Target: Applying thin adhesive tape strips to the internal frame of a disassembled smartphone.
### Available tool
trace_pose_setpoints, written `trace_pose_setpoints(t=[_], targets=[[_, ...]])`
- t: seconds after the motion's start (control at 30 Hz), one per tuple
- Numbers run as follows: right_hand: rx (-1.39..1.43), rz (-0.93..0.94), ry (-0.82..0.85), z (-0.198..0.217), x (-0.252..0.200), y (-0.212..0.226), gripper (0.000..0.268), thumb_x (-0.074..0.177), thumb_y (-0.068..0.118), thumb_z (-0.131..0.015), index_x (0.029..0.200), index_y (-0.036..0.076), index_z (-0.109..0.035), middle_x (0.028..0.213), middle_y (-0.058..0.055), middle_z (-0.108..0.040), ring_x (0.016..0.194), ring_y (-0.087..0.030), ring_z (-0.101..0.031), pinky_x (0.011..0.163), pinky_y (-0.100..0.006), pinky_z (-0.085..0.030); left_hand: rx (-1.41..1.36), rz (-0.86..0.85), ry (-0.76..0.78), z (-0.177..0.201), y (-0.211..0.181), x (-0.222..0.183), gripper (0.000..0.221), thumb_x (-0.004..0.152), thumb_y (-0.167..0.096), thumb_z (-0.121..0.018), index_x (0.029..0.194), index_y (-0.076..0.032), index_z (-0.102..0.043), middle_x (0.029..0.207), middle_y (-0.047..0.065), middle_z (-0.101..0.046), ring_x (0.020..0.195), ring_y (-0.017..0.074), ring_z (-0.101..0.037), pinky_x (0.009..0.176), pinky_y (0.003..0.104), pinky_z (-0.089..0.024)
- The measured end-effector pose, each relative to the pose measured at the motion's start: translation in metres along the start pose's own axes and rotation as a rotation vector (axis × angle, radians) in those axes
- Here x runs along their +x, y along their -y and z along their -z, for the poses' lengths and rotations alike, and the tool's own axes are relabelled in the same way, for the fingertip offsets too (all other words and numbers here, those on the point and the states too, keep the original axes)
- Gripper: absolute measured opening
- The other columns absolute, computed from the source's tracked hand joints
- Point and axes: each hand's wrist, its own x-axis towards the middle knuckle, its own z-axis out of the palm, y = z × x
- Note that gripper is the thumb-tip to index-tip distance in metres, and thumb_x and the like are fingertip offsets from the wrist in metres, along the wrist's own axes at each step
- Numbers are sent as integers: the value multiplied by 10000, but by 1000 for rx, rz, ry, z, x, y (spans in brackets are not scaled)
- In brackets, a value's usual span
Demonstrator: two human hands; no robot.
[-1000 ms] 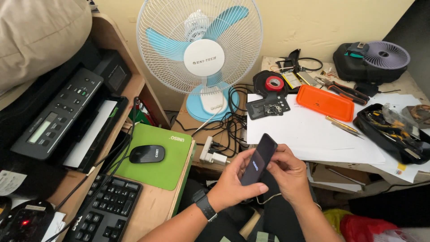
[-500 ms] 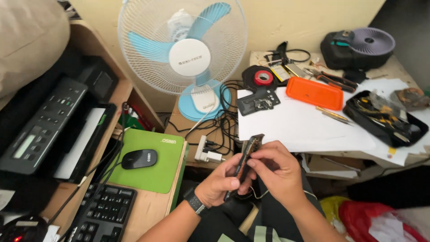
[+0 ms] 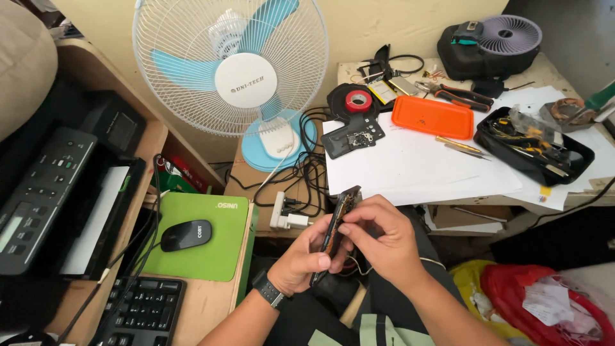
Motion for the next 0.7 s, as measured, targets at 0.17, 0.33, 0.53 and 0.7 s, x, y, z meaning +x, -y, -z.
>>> trace_pose_setpoints(t=[0.17,0.33,0.53,0.7], targets=[[2,37,17,3,-1,-5,166,970,-17,-871,1032,68,-743,1025,-77,-677,694,-158,-726,625,-249,-702,12,15,-13,1,1,0,929,869,-412,-1000,1596,-20,-575,1181,125,-712,758,151,-596,701,291,-499],[92,56,-16,3,-11,-18,341,990,-34,-845,1279,86,-712,1087,-80,-667,799,-137,-736,684,-248,-715,-219,-11,76,1,10,2,655,986,-404,-928,1405,-10,-616,1234,145,-725,842,154,-701,735,274,-582],[102,-148,-292,2,-8,-26,294,1130,69,-653,1422,46,-626,1078,-82,-682,825,-170,-645,725,-314,-602,-543,76,98,3,4,1,1004,1104,-653,-591,1790,51,-386,1319,248,-723,789,235,-655,742,352,-524],[21,-269,-207,2,-14,-38,175,1115,128,-721,1265,55,-772,1040,-44,-765,902,-119,-699,791,-290,-622,-609,72,45,-2,-7,5,962,1135,-609,-533,1806,68,-409,1498,269,-686,1022,375,-772,821,474,-656]])
